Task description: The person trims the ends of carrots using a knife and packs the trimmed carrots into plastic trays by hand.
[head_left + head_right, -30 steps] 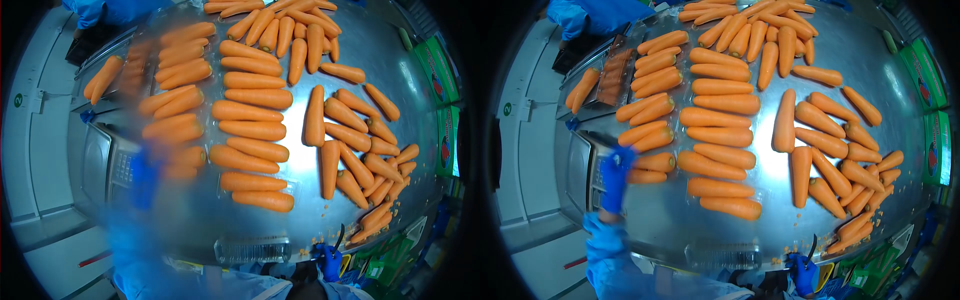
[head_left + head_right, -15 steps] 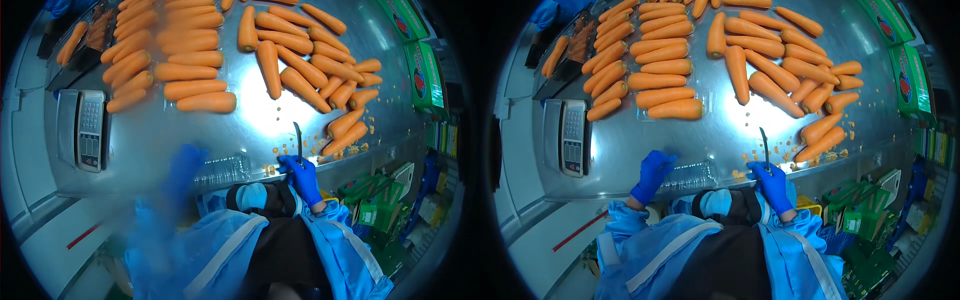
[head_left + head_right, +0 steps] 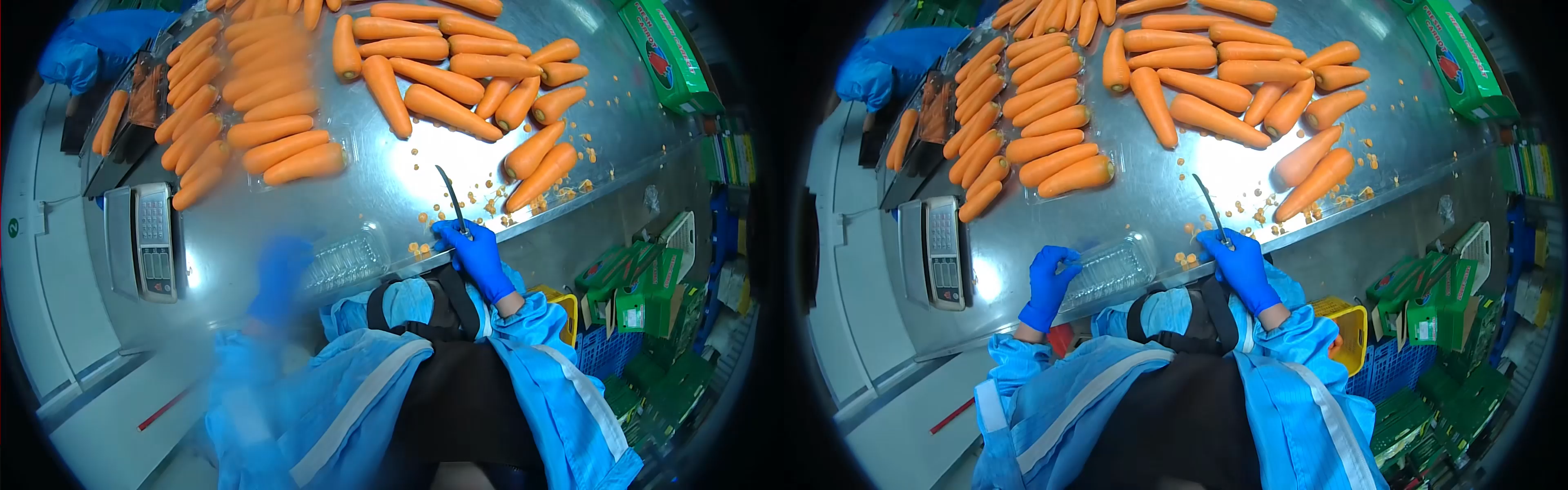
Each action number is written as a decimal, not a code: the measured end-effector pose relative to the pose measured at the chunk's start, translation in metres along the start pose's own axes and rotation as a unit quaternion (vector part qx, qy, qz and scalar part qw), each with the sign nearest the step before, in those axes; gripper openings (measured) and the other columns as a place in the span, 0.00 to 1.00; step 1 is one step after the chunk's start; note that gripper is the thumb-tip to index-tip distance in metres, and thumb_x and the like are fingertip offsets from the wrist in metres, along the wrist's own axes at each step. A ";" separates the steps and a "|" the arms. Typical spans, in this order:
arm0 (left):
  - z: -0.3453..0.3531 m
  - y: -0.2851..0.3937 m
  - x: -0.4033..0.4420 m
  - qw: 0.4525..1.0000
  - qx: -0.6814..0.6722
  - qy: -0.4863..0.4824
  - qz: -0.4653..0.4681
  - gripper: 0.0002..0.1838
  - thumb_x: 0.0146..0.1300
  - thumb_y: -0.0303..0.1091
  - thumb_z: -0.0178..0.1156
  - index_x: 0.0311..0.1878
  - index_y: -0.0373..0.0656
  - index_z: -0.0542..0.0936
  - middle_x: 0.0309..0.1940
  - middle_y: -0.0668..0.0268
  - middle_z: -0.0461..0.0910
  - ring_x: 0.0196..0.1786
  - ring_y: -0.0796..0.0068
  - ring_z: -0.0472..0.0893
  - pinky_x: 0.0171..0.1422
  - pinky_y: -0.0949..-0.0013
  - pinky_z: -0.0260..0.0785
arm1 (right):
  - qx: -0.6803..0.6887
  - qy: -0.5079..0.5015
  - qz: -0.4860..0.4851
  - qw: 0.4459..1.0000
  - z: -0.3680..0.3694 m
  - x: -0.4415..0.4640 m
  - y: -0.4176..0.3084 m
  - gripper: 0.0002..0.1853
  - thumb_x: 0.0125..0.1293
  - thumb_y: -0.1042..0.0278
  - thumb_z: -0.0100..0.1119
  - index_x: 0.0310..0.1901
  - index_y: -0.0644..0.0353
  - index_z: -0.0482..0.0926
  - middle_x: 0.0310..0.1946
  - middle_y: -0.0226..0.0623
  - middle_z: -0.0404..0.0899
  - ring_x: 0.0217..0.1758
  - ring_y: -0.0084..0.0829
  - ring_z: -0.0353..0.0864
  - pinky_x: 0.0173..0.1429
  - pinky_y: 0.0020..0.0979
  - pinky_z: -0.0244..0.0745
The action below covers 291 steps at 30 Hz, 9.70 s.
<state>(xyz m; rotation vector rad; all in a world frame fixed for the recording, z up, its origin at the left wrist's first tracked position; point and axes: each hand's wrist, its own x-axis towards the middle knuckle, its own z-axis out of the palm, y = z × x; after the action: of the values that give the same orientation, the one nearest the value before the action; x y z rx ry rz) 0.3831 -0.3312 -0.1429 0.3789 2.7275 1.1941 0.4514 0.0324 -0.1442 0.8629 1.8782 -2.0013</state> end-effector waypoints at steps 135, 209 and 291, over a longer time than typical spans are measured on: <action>0.132 0.162 0.136 -0.604 0.712 0.238 0.266 0.36 0.73 0.52 0.49 0.75 0.37 0.56 0.55 0.50 0.76 0.55 0.50 0.78 0.64 0.45 0.69 | -0.328 0.356 -0.102 0.869 -0.069 0.086 -0.052 0.53 0.58 0.57 0.68 0.78 0.50 0.43 0.75 0.63 0.47 0.53 0.62 0.79 0.54 0.48 0.79; 0.068 0.230 0.076 -0.838 0.416 0.274 0.225 0.30 0.59 0.49 0.65 0.59 0.39 0.74 0.48 0.63 0.76 0.52 0.66 0.76 0.60 0.61 0.67 | -0.176 0.055 -0.235 0.954 -0.068 -0.058 -0.111 0.15 0.59 0.66 0.71 0.47 0.58 0.84 0.36 0.37 0.86 0.38 0.30 0.87 0.45 0.31 0.80; 0.047 0.197 0.066 -0.937 0.177 0.295 0.062 0.20 0.52 0.47 0.72 0.36 0.44 0.75 0.22 0.65 0.72 0.22 0.71 0.73 0.28 0.68 0.66 | -0.428 -0.037 -0.327 0.842 -0.080 -0.087 -0.105 0.11 0.56 0.59 0.70 0.38 0.50 0.82 0.30 0.33 0.80 0.32 0.38 0.82 0.37 0.33 0.75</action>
<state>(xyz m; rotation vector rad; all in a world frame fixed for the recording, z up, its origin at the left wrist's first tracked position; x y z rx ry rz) 0.3648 -0.1506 -0.0311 0.4254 1.9573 1.2543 0.4799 0.1061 -0.0071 -0.1323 2.8610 -1.0979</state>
